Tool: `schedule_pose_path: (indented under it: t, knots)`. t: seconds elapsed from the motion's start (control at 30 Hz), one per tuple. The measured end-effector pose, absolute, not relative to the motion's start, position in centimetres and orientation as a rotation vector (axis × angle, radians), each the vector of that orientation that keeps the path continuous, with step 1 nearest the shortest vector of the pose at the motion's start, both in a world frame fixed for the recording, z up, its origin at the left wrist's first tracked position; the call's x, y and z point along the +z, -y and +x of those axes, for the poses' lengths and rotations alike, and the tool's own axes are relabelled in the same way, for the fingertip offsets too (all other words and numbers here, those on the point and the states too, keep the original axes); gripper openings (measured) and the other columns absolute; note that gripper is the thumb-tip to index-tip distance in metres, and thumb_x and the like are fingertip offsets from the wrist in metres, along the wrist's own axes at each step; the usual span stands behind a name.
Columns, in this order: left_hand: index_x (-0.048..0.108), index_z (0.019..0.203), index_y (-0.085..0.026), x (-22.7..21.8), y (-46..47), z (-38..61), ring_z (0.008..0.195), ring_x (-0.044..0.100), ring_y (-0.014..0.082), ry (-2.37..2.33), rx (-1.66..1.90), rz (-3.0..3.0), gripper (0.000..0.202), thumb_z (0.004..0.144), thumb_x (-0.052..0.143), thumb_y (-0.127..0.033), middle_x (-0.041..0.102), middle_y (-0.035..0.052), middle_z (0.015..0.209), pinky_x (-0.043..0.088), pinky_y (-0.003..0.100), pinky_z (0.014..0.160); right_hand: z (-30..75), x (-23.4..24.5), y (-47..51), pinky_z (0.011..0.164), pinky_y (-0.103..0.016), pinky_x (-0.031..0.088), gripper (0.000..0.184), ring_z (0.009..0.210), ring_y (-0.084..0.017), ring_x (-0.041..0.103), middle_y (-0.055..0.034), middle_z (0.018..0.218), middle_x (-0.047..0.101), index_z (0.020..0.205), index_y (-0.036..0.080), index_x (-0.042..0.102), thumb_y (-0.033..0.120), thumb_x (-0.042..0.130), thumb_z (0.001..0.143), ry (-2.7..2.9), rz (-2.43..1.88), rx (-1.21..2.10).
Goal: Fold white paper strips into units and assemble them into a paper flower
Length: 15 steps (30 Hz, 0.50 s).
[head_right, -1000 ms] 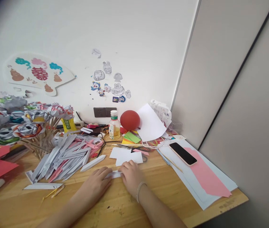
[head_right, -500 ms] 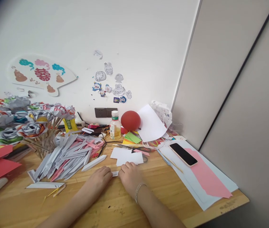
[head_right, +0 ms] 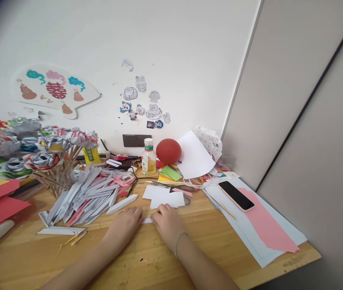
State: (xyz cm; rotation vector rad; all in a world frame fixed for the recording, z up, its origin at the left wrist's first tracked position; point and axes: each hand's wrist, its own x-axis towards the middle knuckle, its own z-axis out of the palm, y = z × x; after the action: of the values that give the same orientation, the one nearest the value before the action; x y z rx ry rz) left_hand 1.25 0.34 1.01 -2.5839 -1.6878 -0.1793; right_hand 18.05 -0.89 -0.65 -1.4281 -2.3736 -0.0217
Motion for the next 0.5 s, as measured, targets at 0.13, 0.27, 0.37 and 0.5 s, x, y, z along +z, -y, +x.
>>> schedule_pose_path:
  t: [0.13, 0.27, 0.37, 0.5]
  knots:
    - [0.056, 0.087, -0.012, 1.2, -0.1, 1.1, 0.079, 0.060, 0.0263, 1.744, -0.168, -2.519, 0.025, 0.085, 0.031, -0.013, 0.062, 0.0132, 0.084, 0.044, 0.037, 0.066, 18.1, -0.3, 1.5, 0.078, -0.031, 0.037, 0.027, 0.093, -0.019, 0.046, -0.0031, 0.102, 0.054, 0.106, 0.026, 0.057, 0.029, 0.058, 0.080, 2.477, -1.354, -0.079]
    - [0.054, 0.106, -0.014, 0.0, 0.4, 1.2, 0.106, 0.052, 0.0261, 1.365, -0.304, -2.678, 0.026, 0.087, 0.037, -0.020, 0.058, 0.0142, 0.112, 0.041, 0.040, 0.087, 18.3, -0.3, 1.8, 0.084, -0.032, 0.035, 0.027, 0.098, -0.020, 0.043, -0.0034, 0.113, 0.051, 0.108, 0.027, 0.057, 0.032, 0.055, 0.081, 2.439, -1.360, -0.046]
    - [0.040, 0.126, -0.008, -1.4, 0.8, 1.1, 0.123, 0.037, 0.0278, 1.225, -0.331, -2.752, 0.054, 0.085, 0.038, -0.044, 0.041, 0.0194, 0.133, 0.034, 0.040, 0.098, 18.4, -0.3, 1.8, 0.086, -0.033, 0.034, 0.028, 0.100, -0.021, 0.042, -0.0025, 0.117, 0.050, 0.109, 0.028, 0.058, 0.032, 0.054, 0.082, 2.418, -1.376, -0.010]
    - [0.033, 0.132, -0.009, -2.0, 1.0, 0.8, 0.128, 0.028, 0.0253, 1.238, -0.300, -2.816, 0.061, 0.086, 0.030, -0.049, 0.030, 0.0165, 0.139, 0.029, 0.039, 0.102, 19.2, -0.3, 2.0, 0.085, -0.035, 0.034, 0.031, 0.100, -0.021, 0.042, -0.0009, 0.121, 0.051, 0.113, 0.032, 0.056, 0.032, 0.053, 0.082, 2.385, -1.432, -0.010]
